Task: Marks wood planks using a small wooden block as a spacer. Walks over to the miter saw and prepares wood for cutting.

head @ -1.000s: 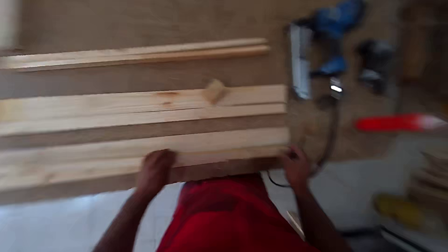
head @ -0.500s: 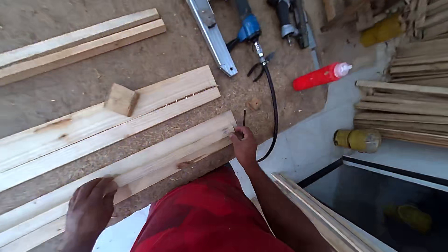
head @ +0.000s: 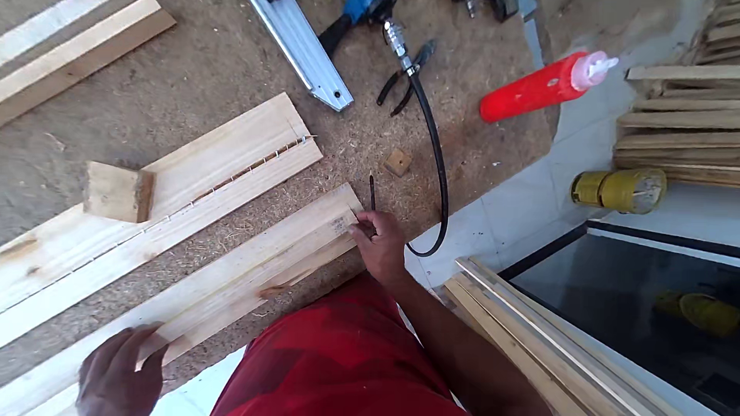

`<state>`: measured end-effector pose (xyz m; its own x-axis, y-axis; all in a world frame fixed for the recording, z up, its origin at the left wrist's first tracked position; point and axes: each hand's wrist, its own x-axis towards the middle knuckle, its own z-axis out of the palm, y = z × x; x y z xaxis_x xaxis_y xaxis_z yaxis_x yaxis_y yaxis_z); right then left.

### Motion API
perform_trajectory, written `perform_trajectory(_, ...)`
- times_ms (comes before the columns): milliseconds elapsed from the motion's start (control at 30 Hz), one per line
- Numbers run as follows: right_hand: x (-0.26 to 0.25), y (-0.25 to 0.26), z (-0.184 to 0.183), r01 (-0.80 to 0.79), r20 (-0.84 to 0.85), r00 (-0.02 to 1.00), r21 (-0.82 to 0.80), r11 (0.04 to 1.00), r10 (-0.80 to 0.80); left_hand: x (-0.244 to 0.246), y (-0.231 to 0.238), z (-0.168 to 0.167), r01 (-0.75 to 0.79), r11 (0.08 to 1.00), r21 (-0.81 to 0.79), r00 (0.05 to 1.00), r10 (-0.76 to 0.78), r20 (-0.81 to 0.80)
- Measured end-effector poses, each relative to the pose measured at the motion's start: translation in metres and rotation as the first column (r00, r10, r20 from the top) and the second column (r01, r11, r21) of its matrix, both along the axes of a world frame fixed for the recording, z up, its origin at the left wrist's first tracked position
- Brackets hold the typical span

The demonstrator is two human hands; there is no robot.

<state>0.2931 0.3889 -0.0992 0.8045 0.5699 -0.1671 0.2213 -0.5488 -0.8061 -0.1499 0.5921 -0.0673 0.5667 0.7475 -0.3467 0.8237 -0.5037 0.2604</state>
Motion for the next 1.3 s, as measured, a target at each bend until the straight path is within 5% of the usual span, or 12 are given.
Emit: perform_trajectory(1300,0.007,-0.016,0.002,-0.065,-0.031,0.997,-0.001,0.998,0.065,-0.001,-0.026,0.001,-0.002,1.0,0.026,1.0,0.002,-0.021)
